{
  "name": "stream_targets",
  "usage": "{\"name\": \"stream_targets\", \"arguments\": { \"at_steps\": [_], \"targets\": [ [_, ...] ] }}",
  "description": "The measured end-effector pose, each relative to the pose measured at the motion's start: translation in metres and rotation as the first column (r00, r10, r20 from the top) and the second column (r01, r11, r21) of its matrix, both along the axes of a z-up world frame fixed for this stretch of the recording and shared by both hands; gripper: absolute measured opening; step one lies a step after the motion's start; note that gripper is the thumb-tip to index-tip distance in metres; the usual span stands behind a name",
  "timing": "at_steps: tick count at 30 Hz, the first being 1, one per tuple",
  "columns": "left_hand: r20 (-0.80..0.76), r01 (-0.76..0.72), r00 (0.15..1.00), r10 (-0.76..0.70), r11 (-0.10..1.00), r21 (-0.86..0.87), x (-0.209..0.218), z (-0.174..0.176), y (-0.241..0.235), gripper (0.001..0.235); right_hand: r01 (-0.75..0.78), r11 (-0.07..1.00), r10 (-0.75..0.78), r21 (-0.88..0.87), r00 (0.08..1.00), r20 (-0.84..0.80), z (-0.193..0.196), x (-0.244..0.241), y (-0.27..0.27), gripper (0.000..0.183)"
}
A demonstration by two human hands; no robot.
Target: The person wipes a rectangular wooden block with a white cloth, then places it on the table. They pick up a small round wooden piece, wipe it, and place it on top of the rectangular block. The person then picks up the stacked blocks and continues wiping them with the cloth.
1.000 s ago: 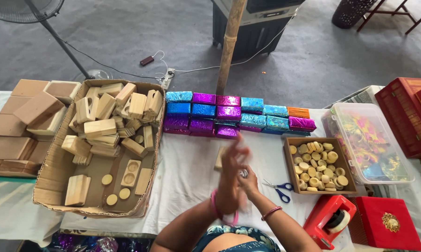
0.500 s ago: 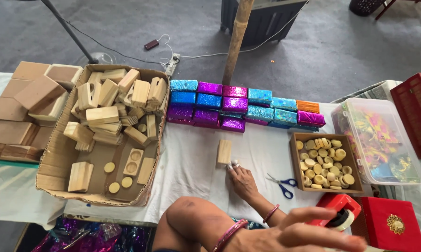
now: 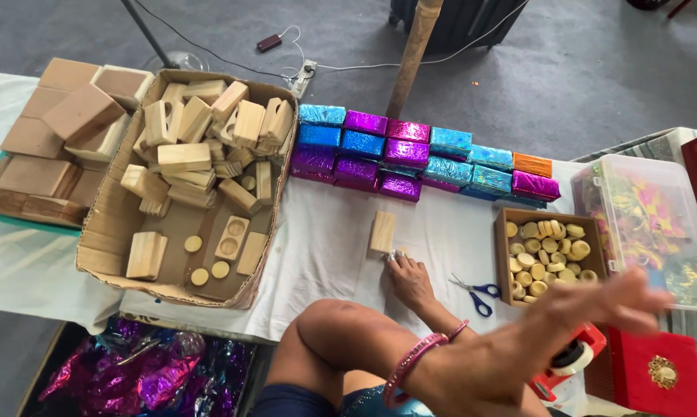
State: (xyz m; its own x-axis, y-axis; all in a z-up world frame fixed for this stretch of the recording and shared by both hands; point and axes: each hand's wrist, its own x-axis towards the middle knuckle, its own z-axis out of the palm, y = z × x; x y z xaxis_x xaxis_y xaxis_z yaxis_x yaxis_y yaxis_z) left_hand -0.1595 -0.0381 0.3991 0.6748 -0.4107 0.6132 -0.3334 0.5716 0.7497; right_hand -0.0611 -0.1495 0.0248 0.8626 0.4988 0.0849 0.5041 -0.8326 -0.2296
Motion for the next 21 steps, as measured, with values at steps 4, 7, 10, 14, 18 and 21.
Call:
{"name": "stream_targets", "arguments": {
  "at_steps": [4, 7, 10, 14, 18, 21],
  "targets": [
    [-0.012, 0.013, 1.000, -0.013, 0.999, -0.038, 0.012, 0.005, -0.009, 0.095, 0.168, 0.910, -0.103, 0.378, 0.977, -0.187, -0.012, 0.012, -0.012, 0.017],
    [-0.012, -0.054, 0.998, 0.054, 0.999, -0.007, 0.014, 0.004, -0.005, 0.093, 0.088, 0.943, -0.071, 0.322, 0.995, -0.065, -0.008, 0.004, -0.007, 0.014],
    [-0.016, -0.141, 0.990, 0.141, 0.990, 0.003, 0.017, 0.001, -0.003, 0.091, -0.029, 0.973, 0.030, 0.228, 1.000, -0.004, -0.009, 0.002, -0.003, 0.018],
    [-0.032, -0.220, 0.975, 0.220, 0.975, 0.007, 0.022, -0.002, -0.015, 0.088, 0.064, 0.988, -0.052, 0.142, 0.995, -0.087, -0.010, -0.001, -0.004, 0.015],
    [-0.030, -0.246, 0.969, 0.247, 0.969, 0.012, 0.034, 0.000, -0.045, 0.086, 0.042, 0.995, -0.055, 0.087, 0.987, 0.152, 0.010, -0.001, 0.014, 0.037],
    [-0.251, -0.421, 0.885, 0.392, 0.905, -0.070, 0.137, -0.130, -0.054, 0.077, 0.106, 0.992, -0.106, 0.065, 0.994, 0.000, -0.009, 0.012, 0.009, 0.032]
  ]
}}
